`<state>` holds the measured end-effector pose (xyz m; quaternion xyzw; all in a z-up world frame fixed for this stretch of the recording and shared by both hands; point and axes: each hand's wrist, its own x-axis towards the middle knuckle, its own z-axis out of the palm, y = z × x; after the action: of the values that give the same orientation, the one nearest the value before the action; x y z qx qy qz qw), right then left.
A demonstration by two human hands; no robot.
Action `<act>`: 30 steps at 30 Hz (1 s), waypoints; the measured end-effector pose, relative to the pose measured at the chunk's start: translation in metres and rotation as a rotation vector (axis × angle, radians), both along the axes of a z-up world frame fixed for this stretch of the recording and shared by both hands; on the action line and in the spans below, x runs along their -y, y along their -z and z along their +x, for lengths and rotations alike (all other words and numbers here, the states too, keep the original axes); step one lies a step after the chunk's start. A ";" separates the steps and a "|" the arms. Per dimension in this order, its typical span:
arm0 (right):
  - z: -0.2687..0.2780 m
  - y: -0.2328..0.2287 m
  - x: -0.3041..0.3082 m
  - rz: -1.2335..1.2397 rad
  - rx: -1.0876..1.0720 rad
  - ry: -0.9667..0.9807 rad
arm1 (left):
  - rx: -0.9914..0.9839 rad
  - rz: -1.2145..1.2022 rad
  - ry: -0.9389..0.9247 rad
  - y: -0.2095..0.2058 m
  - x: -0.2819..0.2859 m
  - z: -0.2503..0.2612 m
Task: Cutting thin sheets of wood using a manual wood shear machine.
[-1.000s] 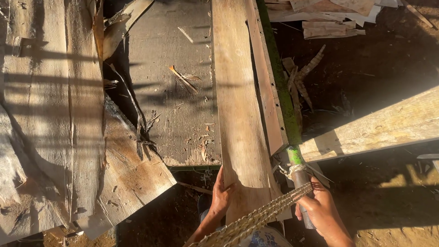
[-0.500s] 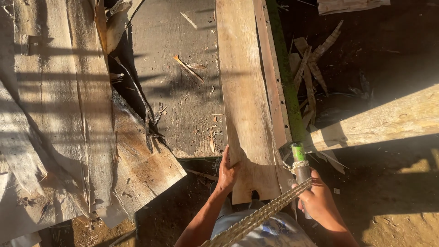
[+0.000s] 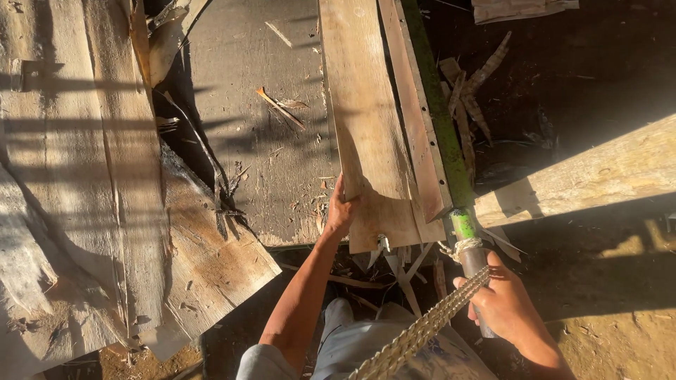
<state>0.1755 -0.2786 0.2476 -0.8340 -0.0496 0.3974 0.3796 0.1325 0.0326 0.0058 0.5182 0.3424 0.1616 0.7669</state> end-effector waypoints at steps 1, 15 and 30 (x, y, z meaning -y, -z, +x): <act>-0.001 0.024 0.003 -0.005 0.005 -0.001 | 0.005 -0.005 -0.001 0.011 -0.006 0.006; -0.009 0.004 -0.005 -0.126 -0.002 0.022 | 0.285 -0.095 -0.017 0.088 -0.025 0.021; -0.008 0.241 0.032 0.083 0.421 -0.170 | 0.083 -0.046 -0.045 0.076 -0.018 0.010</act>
<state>0.1676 -0.3109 0.0064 -0.8750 -0.2139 0.2430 0.3599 0.1427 0.0503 -0.0703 0.4855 0.3252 0.1924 0.7884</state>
